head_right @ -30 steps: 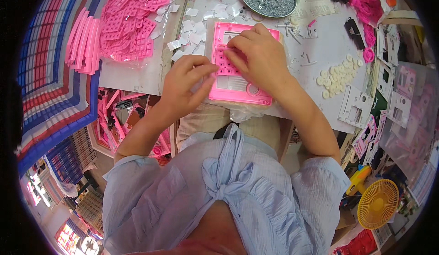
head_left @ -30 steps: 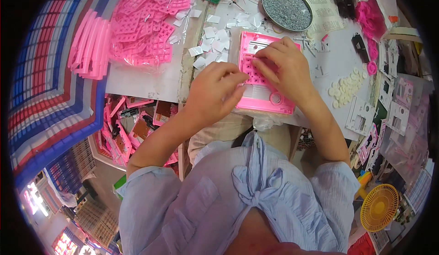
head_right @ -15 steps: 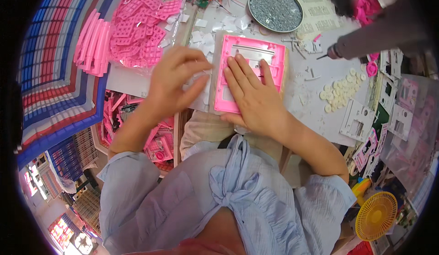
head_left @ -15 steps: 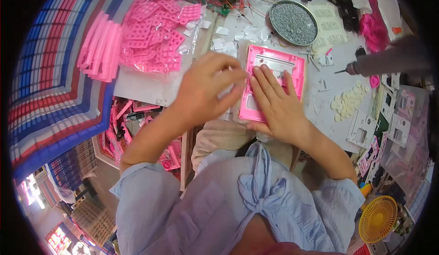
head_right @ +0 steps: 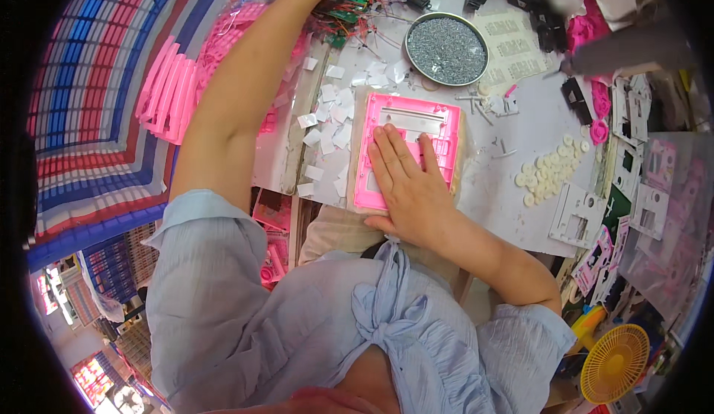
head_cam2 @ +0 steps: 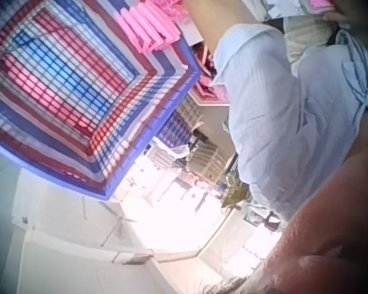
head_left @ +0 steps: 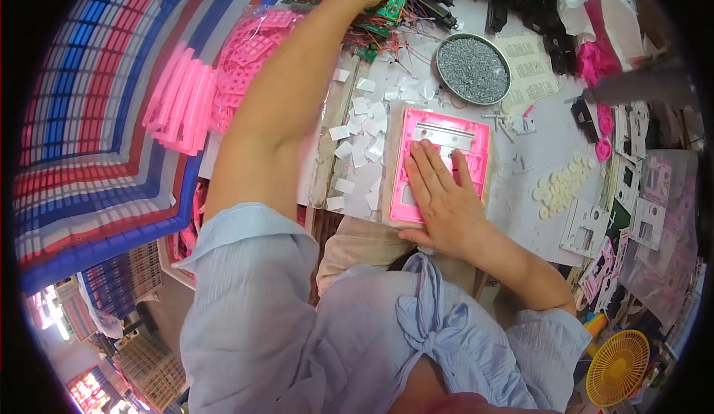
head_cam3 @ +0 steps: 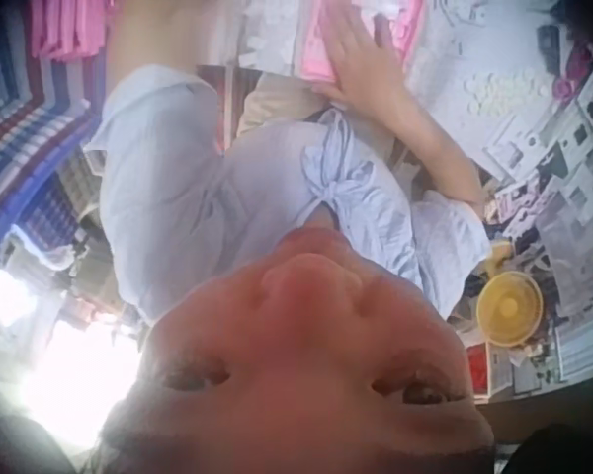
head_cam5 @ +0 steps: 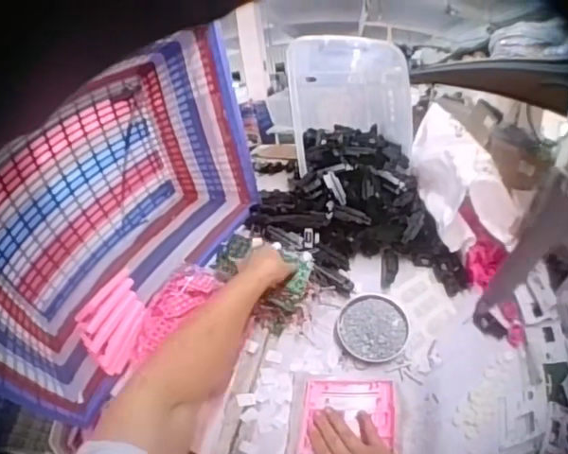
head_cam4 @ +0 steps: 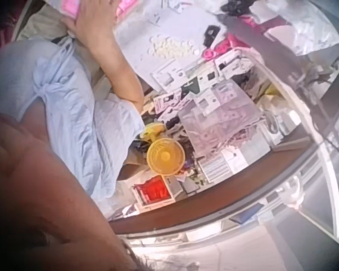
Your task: Assembling internal electronics and plastic shell components for a toy cash register.
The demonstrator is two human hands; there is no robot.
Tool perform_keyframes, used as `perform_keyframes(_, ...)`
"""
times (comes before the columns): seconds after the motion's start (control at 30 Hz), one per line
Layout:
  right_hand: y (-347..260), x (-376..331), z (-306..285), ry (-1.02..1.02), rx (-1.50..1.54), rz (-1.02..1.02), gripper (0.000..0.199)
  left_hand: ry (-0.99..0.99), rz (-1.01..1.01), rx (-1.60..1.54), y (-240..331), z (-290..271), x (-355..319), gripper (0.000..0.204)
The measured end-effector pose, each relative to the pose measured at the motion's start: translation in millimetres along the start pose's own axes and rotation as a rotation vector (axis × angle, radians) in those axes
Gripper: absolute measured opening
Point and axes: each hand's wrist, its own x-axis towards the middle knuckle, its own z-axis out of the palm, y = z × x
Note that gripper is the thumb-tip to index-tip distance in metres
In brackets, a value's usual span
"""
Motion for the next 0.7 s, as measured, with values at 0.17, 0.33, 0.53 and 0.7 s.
perform_keyframes(0.17, 5, -5, 3, 0.025, -0.001, 0.037, 0.113, 0.158, 0.249, -0.719, 22, -9, 1, 0.028)
perform_keyframes(0.33, 5, -6, 3, 0.076, 0.063, 0.012, 0.101, 0.499, 0.483, -1.097, 20, -40, -59, 0.012)
perform_keyframes(0.53, 29, 3, -21, 0.54, 0.434, -0.145, 0.064, 0.209, 0.324, -0.962, -9, -51, -123, 0.028)
perform_keyframes(0.7, 40, 28, -54, 0.206, 2.102, 0.037, 0.045, 0.365, 0.862, -0.633, 6, -46, -234, 0.018)
